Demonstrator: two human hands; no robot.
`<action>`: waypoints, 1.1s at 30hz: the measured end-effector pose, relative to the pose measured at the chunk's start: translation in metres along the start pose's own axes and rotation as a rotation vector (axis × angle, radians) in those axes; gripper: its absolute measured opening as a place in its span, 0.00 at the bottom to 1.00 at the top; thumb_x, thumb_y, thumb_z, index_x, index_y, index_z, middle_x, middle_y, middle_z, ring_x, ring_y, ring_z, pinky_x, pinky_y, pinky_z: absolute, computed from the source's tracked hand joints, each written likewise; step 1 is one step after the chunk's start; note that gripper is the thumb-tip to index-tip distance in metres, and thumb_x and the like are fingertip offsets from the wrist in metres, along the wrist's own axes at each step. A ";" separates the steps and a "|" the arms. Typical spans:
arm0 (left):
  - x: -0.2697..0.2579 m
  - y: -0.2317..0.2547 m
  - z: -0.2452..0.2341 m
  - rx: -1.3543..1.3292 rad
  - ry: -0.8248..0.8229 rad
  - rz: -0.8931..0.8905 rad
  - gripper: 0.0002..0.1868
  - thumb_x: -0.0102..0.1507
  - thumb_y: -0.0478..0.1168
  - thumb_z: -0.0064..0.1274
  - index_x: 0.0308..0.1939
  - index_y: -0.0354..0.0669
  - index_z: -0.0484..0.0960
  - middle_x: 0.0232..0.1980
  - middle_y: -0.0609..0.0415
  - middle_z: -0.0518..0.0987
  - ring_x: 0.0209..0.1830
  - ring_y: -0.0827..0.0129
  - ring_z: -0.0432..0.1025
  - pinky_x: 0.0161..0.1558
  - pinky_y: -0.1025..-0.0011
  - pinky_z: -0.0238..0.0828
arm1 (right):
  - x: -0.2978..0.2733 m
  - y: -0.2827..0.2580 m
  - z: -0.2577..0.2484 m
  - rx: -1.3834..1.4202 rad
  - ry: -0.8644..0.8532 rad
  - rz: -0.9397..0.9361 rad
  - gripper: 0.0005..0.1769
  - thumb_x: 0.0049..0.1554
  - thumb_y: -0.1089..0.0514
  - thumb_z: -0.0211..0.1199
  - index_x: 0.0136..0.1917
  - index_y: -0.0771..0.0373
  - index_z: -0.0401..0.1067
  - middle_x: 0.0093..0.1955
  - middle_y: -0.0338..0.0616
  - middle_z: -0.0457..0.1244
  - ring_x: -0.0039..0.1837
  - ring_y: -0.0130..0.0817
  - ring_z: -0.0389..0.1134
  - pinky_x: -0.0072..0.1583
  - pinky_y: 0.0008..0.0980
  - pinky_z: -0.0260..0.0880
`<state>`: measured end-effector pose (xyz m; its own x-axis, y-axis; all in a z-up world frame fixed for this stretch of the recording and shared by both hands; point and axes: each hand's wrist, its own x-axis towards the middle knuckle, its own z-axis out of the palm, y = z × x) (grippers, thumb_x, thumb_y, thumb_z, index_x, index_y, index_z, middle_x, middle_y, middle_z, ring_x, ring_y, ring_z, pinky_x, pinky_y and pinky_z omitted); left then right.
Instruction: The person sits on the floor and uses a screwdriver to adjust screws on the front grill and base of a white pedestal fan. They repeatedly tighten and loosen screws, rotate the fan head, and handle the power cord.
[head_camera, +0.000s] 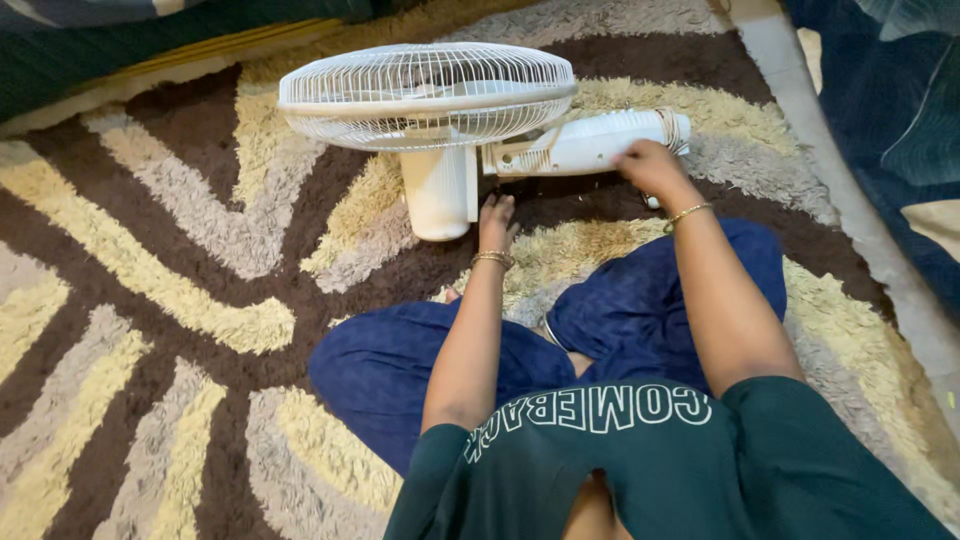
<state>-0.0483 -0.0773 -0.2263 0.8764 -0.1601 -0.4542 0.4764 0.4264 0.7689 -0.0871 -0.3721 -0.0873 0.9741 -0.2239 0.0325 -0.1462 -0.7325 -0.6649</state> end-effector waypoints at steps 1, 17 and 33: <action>-0.003 0.003 0.005 -0.084 -0.030 -0.002 0.44 0.64 0.45 0.54 0.80 0.47 0.48 0.77 0.52 0.65 0.77 0.58 0.58 0.70 0.42 0.51 | -0.005 0.027 0.012 -0.061 -0.004 0.105 0.21 0.60 0.45 0.68 0.48 0.69 0.76 0.46 0.56 0.68 0.50 0.52 0.71 0.52 0.48 0.70; 0.004 0.011 0.001 -0.663 -0.217 0.021 0.28 0.64 0.47 0.46 0.69 0.48 0.68 0.78 0.55 0.64 0.78 0.56 0.58 0.71 0.41 0.48 | -0.018 0.076 0.063 -0.586 -0.185 0.551 0.38 0.52 0.47 0.70 0.71 0.62 0.62 0.68 0.59 0.63 0.67 0.55 0.67 0.63 0.51 0.70; 0.046 -0.032 -0.014 -0.600 -0.212 -0.010 0.34 0.65 0.48 0.45 0.76 0.50 0.62 0.81 0.57 0.60 0.78 0.57 0.56 0.71 0.43 0.45 | -0.092 -0.138 -0.103 -0.028 -0.069 -0.085 0.20 0.48 0.51 0.73 0.53 0.60 0.81 0.44 0.49 0.70 0.44 0.39 0.72 0.49 0.39 0.72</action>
<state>-0.0243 -0.0861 -0.2784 0.8963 -0.3134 -0.3138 0.4161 0.8389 0.3509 -0.1742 -0.3165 0.0786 0.9926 -0.1163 0.0352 -0.0668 -0.7649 -0.6407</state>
